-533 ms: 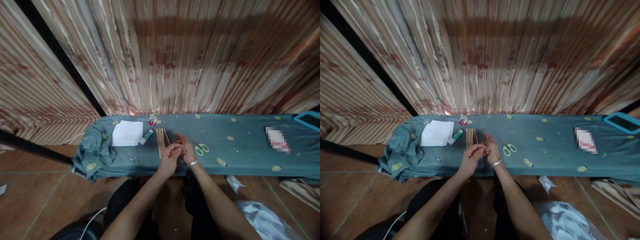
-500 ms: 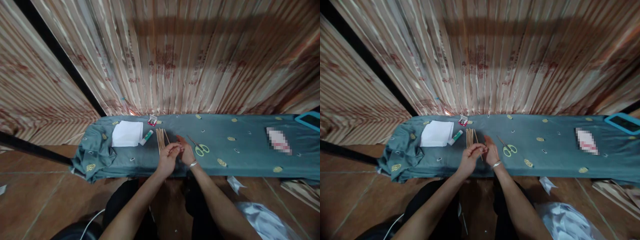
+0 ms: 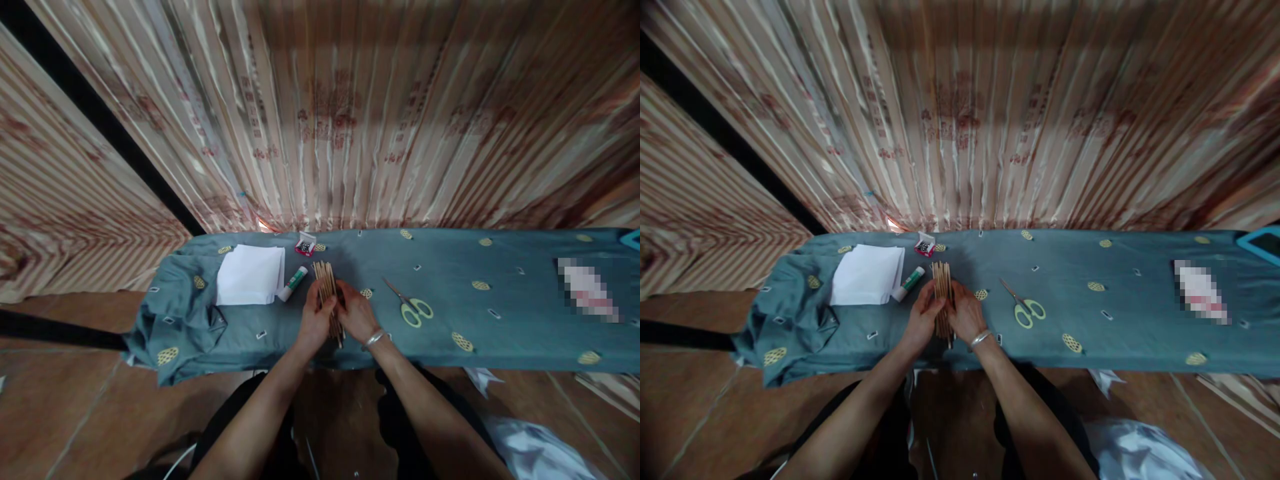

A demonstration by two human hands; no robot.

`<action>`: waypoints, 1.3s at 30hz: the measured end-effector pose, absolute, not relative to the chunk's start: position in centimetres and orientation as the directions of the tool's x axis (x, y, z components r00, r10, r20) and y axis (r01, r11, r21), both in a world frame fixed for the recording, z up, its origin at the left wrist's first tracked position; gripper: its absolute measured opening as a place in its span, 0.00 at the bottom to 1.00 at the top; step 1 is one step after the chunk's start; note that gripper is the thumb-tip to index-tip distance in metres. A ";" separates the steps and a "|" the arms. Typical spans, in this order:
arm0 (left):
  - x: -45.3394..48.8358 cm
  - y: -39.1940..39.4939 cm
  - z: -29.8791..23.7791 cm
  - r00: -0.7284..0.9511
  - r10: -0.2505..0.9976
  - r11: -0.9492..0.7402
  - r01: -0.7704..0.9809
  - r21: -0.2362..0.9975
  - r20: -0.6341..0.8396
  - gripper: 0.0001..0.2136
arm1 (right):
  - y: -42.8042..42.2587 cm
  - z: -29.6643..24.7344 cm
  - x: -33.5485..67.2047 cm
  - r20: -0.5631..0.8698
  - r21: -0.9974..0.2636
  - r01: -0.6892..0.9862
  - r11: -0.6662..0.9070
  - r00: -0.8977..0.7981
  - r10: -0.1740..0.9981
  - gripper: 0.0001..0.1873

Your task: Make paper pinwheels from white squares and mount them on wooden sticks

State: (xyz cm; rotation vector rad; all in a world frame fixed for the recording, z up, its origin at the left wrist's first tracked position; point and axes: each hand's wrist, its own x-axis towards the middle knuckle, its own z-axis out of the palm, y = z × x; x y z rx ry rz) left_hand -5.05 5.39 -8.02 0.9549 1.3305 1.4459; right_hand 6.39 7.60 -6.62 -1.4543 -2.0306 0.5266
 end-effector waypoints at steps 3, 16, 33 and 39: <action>-4.9 5.7 -7.5 -0.259 0.963 0.019 -0.230 0.973 -0.080 0.22 | 7.8 -6.2 5.8 0.211 -0.640 0.698 0.322 -0.243 0.947 0.18; -5.4 4.5 -7.5 -0.240 0.957 0.097 -0.258 0.961 -0.161 0.22 | 8.3 -6.5 5.9 0.173 -0.682 0.665 0.304 -0.258 0.951 0.18; -11.7 5.2 -3.6 -0.322 0.930 -0.109 0.215 0.971 0.176 0.11 | 7.5 -6.9 6.6 0.214 -0.650 0.686 0.325 -0.246 0.946 0.25; -19.7 6.1 -4.4 -0.382 0.876 0.075 0.711 0.699 0.295 0.20 | 7.6 -7.1 7.8 0.240 -0.630 0.701 0.333 -0.232 0.942 0.24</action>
